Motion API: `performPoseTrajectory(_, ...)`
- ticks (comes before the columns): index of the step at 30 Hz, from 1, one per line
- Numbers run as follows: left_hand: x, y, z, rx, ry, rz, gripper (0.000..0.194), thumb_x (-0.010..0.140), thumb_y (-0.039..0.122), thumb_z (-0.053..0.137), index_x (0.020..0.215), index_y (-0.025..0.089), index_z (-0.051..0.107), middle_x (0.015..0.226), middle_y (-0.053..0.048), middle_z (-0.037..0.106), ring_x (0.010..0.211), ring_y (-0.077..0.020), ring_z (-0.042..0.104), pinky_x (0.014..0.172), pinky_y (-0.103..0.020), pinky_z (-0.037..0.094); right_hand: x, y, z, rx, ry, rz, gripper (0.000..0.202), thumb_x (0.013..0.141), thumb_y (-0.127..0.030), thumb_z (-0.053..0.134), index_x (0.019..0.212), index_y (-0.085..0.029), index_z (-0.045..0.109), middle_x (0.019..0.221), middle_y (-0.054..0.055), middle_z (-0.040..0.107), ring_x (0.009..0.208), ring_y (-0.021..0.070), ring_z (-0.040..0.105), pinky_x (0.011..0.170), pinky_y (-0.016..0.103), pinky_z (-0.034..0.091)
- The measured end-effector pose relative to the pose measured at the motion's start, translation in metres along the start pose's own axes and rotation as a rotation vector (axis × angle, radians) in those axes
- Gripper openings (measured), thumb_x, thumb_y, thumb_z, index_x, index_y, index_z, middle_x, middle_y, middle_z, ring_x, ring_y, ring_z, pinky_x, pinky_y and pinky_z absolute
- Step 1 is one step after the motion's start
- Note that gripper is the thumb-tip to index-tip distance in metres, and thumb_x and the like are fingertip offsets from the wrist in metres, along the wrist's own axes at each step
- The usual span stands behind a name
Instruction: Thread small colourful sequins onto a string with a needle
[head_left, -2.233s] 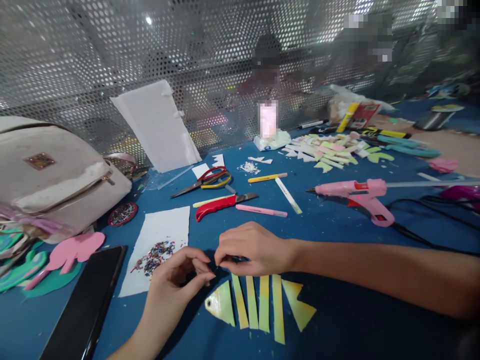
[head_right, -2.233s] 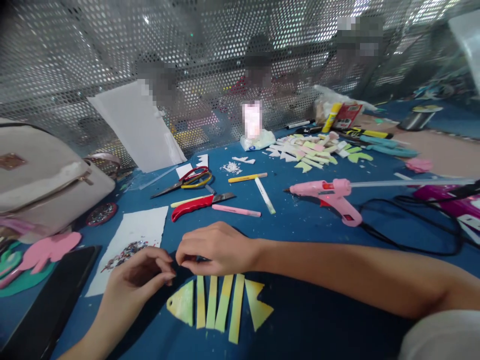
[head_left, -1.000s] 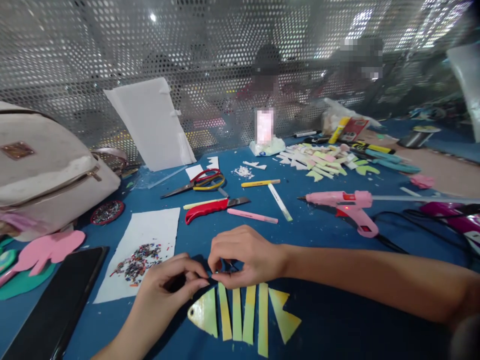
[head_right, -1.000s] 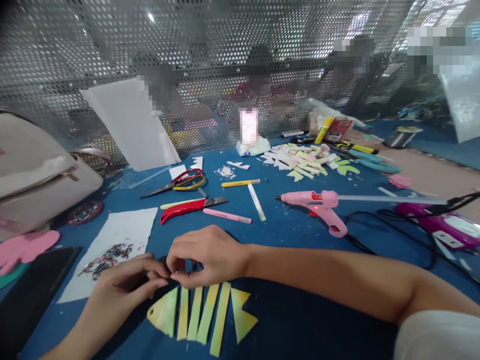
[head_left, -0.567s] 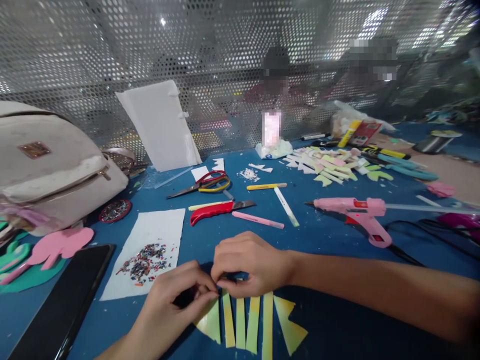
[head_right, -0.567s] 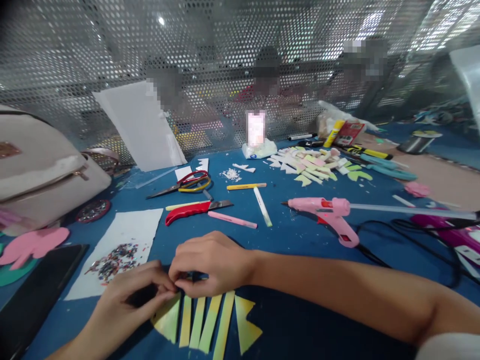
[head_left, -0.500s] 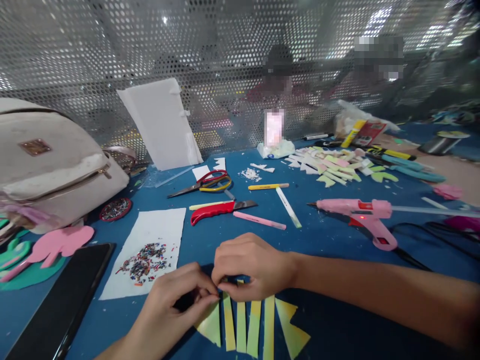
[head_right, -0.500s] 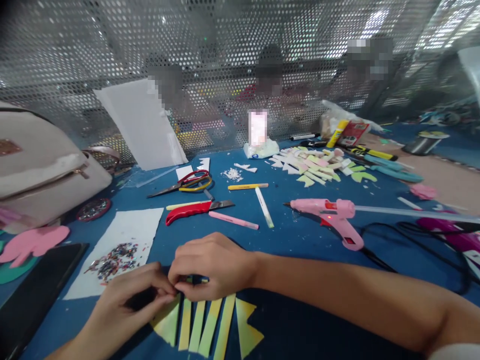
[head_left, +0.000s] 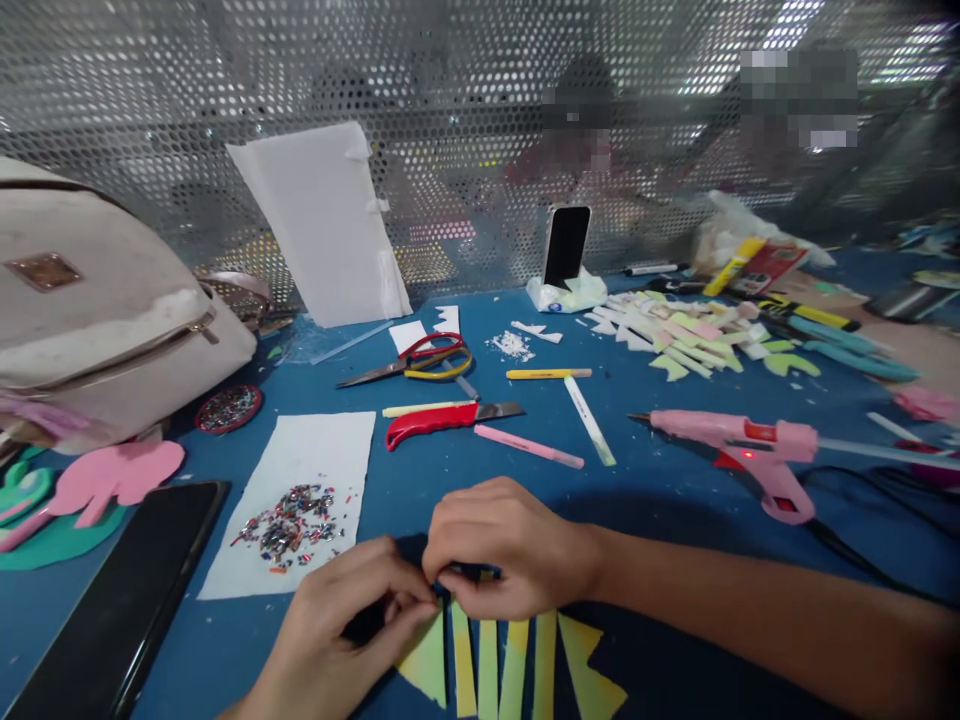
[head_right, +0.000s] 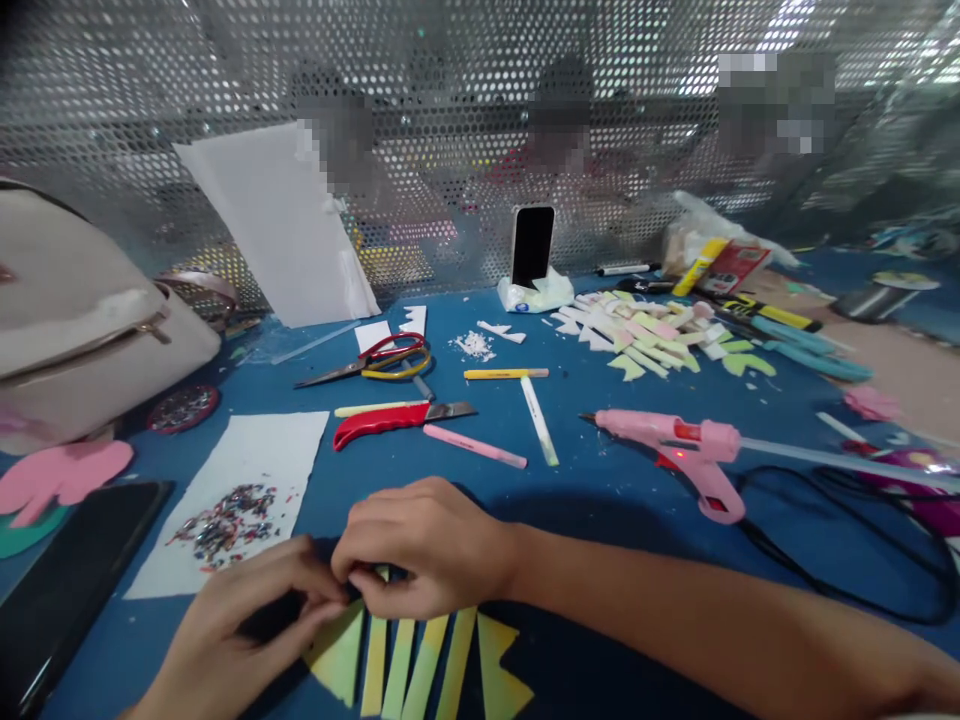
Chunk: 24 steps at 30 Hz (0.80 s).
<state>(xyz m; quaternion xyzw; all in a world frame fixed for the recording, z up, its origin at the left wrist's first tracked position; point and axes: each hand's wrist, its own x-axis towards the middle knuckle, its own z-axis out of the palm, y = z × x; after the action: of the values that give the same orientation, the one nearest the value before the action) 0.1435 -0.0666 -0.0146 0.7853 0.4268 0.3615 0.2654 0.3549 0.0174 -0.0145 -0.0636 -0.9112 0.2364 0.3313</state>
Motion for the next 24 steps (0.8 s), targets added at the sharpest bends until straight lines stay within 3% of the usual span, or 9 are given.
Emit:
performPoseTrajectory(9,0.006,0.005,-0.001,-0.03,0.096,-0.04,0.013,0.09,0.012,0.067,0.081,0.022,0.067,0.065,0.003,0.062,0.057,-0.0093,0.062,0.055,-0.016,0.047,0.002,-0.003,-0.003,0.084,0.103,0.086,0.011,0.096,-0.02,0.056,0.088,-0.019,0.064,0.078,0.002,0.067,0.071,0.0123,0.061,0.068,0.023,0.045)
performPoseTrajectory(18,0.001,0.011,-0.005,0.026,0.068,-0.008,0.012,0.091,0.013,0.068,0.082,0.022,0.069,0.071,0.004,0.067,0.062,-0.0083,0.064,0.06,-0.015,0.048,-0.003,0.002,-0.002,-0.043,0.006,-0.101,0.019,0.103,-0.03,0.055,0.092,-0.018,0.065,0.086,0.004,0.07,0.08,0.0144,0.063,0.072,0.025,0.044)
performPoseTrajectory(20,0.002,0.011,-0.005,0.052,0.097,-0.014,0.013,0.089,0.013,0.069,0.08,0.022,0.069,0.07,0.005,0.067,0.062,-0.0084,0.064,0.061,-0.016,0.048,-0.002,0.002,-0.002,-0.049,-0.037,-0.09,0.017,0.104,-0.027,0.053,0.095,-0.018,0.065,0.09,0.005,0.07,0.084,0.0149,0.063,0.073,0.025,0.044)
performPoseTrajectory(24,0.004,0.006,-0.006,0.057,0.124,-0.07,0.01,0.09,0.016,0.069,0.082,0.022,0.071,0.073,0.004,0.069,0.065,-0.01,0.063,0.064,-0.019,0.048,-0.001,0.004,-0.002,0.037,0.008,-0.012,0.015,0.103,-0.022,0.054,0.097,-0.016,0.066,0.09,0.007,0.069,0.085,0.0152,0.063,0.076,0.025,0.048)
